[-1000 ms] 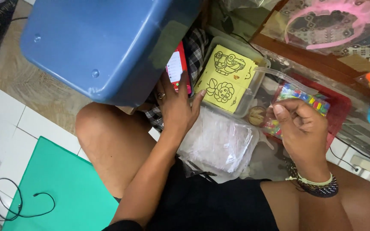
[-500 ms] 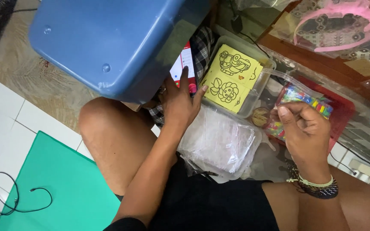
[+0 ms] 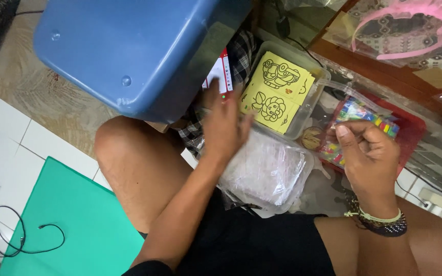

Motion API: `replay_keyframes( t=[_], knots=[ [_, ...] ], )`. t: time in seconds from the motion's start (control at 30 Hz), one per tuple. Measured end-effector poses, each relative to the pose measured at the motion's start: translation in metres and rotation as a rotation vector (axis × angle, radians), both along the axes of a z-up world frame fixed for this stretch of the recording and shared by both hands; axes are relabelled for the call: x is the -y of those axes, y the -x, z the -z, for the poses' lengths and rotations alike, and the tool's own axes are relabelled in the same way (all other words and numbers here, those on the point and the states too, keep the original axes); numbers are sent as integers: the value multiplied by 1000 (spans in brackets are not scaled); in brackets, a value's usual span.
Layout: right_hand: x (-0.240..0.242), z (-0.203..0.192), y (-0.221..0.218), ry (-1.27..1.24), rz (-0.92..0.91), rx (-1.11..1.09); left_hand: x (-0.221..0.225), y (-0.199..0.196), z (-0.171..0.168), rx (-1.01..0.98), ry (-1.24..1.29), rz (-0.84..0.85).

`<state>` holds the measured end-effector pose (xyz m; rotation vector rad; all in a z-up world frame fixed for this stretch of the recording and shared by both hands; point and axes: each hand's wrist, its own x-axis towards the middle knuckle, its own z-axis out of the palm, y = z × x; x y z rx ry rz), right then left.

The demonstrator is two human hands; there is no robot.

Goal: The person is manually packing small yellow coloring cards and colorful sticker sheets into clear plastic bags.

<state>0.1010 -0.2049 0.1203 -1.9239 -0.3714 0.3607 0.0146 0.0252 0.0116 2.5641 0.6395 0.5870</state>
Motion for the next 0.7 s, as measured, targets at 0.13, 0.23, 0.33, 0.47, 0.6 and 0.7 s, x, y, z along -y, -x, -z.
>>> replay_keyframes(
  t=[0.13,0.23,0.33,0.47,0.6,0.7],
  knots=[
    [8,5,-6,50,41,47,40,8,-5,198,588,493],
    [3,12,-10,74,-25,-21,49,4,9,165,1352,544],
    [-7,45,-4,88,-120,111,64,9,22,260,1728,540],
    [-23,59,0,29,-144,3,62,11,13,158,1719,294],
    [-27,69,-26,211,-216,-96,46,26,8,-136,1541,190],
    [-33,112,-49,306,-265,153,34,32,-1,-280,1446,329]
  ],
)
